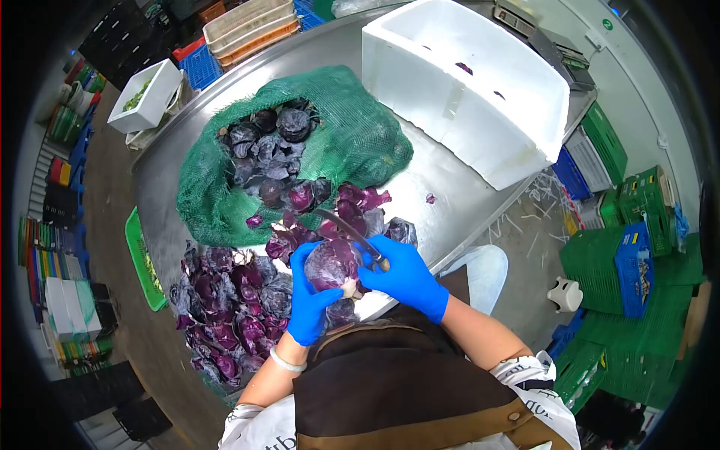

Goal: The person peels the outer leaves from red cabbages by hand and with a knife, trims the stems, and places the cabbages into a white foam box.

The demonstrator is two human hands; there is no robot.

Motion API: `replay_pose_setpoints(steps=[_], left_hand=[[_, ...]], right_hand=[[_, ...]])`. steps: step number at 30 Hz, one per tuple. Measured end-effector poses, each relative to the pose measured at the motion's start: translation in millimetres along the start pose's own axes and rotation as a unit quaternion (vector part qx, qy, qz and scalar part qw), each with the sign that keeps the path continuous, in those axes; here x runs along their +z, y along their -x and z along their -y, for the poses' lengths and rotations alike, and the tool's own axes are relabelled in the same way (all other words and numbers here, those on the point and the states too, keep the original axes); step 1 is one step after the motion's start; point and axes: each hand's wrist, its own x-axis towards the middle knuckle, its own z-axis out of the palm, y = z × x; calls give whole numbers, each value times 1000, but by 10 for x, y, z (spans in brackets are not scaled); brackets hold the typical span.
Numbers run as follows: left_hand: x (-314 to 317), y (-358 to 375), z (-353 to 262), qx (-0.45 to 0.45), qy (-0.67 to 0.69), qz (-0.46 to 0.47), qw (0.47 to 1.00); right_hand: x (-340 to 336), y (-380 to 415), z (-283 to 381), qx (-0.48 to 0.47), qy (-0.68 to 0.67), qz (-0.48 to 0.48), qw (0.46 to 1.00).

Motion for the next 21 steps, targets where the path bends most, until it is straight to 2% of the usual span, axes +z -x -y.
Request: replay_pose_setpoints(steps=[3, 4, 7, 9, 11, 15, 18, 19, 21], left_hand=[[-140, 3, 104, 11, -31, 37, 999], [-191, -7, 173, 66, -101, 50, 991], [-68, 13, 49, 15, -23, 12, 1000], [-123, -55, 59, 65, -100, 25, 993], [-131, -88, 66, 119, -175, 55, 976], [-115, -88, 71, 120, -205, 67, 969], [-163, -71, 119, 99, -200, 61, 973], [-150, -29, 120, 61, -85, 39, 994], [-36, 61, 62, -12, 146, -8, 989]], right_hand=[[49, -52, -194, -35, 74, -53, 995], [50, -46, -232, -42, 48, -61, 996], [36, -26, -199, -54, -29, -68, 996], [18, 42, -56, -46, -77, -59, 994], [-22, 32, -42, -55, 5, -58, 997], [-53, 16, -191, -82, 116, -57, 988], [-38, -12, -290, -58, 5, -96, 994], [-70, -40, -372, -21, -8, -106, 994], [-181, -138, -672, 50, -34, -120, 991]])
